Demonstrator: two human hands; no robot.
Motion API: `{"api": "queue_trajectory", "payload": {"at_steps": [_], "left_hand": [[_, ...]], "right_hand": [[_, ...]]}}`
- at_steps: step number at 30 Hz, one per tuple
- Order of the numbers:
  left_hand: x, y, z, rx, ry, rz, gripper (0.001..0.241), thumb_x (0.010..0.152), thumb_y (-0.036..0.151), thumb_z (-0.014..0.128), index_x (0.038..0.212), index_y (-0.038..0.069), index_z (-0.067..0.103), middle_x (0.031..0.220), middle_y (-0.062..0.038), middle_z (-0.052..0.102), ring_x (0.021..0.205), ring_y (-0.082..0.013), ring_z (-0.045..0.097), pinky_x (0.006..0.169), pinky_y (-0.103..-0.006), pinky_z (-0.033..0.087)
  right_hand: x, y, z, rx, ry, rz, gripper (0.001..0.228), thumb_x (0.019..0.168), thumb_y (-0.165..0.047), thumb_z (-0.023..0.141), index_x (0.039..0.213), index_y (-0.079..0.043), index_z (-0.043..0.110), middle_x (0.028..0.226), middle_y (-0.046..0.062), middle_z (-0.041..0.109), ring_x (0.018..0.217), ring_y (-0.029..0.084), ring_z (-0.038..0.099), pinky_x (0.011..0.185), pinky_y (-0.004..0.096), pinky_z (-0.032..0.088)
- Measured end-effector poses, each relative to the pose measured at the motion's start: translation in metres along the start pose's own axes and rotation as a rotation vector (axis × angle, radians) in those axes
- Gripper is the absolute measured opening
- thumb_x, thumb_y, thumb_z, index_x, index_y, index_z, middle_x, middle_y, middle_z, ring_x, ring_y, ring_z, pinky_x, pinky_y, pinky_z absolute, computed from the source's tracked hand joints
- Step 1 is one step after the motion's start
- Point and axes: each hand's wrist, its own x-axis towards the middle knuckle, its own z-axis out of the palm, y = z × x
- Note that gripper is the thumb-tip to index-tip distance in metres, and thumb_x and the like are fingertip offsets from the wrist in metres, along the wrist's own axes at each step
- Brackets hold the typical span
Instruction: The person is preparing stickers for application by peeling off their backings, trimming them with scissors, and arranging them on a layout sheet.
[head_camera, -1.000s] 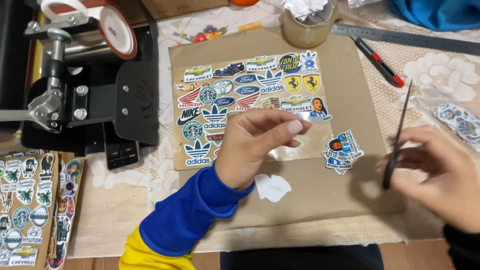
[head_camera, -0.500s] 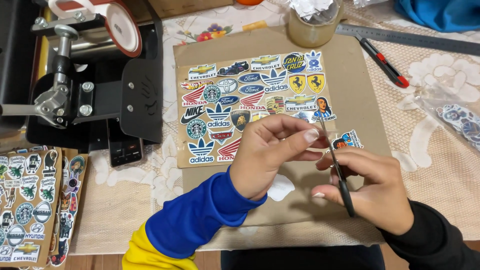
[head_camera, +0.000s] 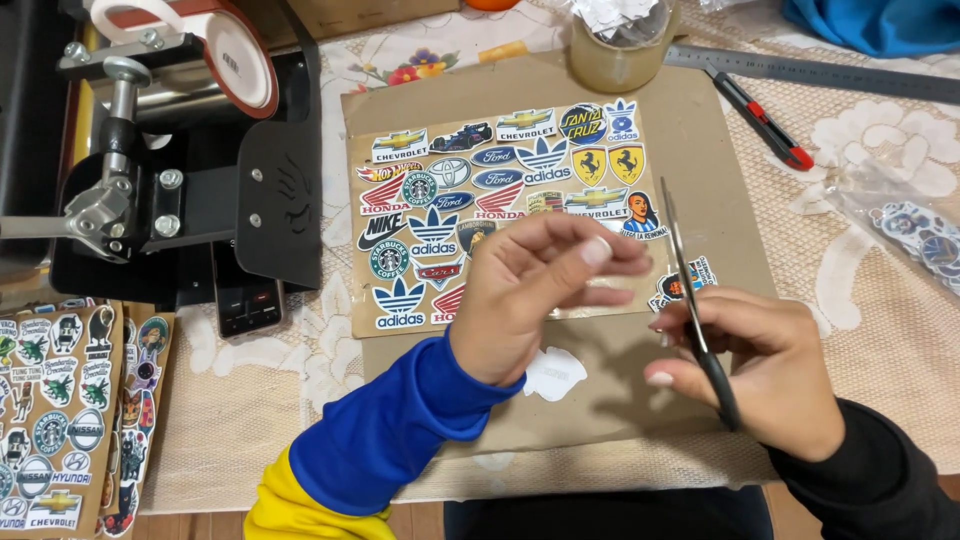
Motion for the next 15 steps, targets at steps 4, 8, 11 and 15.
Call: {"api": "queue_trajectory", "payload": {"at_steps": [4, 8, 11, 15], "left_hand": [[0.009, 0.009, -0.005, 0.078, 0.018, 0.006, 0.076, 0.089, 0.038, 0.067, 0.149, 0.0, 0.042, 0.126, -0.028, 0.066, 0.109, -0.036, 0.07, 0.091, -0.0433, 0.063], [0.006, 0.001, -0.009, 0.143, -0.148, 0.221, 0.076, 0.101, 0.018, 0.064, 0.163, 0.005, 0.022, 0.131, -0.018, 0.067, 0.133, -0.0288, 0.062, 0.125, -0.0431, 0.047], [0.005, 0.003, -0.01, 0.259, -0.219, 0.291, 0.081, 0.102, 0.026, 0.067, 0.163, 0.002, 0.019, 0.117, -0.009, 0.073, 0.131, -0.0233, 0.064, 0.129, -0.0406, 0.046], [0.0, 0.012, -0.006, 0.406, -0.227, 0.231, 0.078, 0.1, 0.024, 0.068, 0.161, 0.001, 0.025, 0.102, -0.002, 0.075, 0.125, -0.0155, 0.062, 0.12, -0.0314, 0.053]], "right_hand": [[0.006, -0.008, -0.011, 0.174, -0.275, -0.006, 0.039, 0.062, -0.039, 0.087, 0.086, -0.009, 0.078, 0.069, -0.001, 0.073, 0.059, 0.009, 0.06, 0.055, 0.022, 0.048], [0.007, -0.009, -0.01, 0.736, -0.561, 0.066, 0.053, 0.081, -0.051, 0.086, 0.09, 0.0, 0.074, 0.064, 0.007, 0.061, 0.044, 0.01, 0.046, 0.039, 0.023, 0.038], [0.009, -0.007, -0.006, 1.033, -0.661, 0.192, 0.059, 0.085, -0.045, 0.094, 0.096, 0.008, 0.071, 0.071, 0.014, 0.06, 0.045, 0.012, 0.051, 0.036, 0.023, 0.043], [0.014, -0.011, 0.0, 1.082, -0.705, 0.135, 0.059, 0.092, -0.05, 0.09, 0.097, 0.005, 0.069, 0.075, 0.011, 0.063, 0.044, 0.011, 0.053, 0.037, 0.023, 0.05]]}}
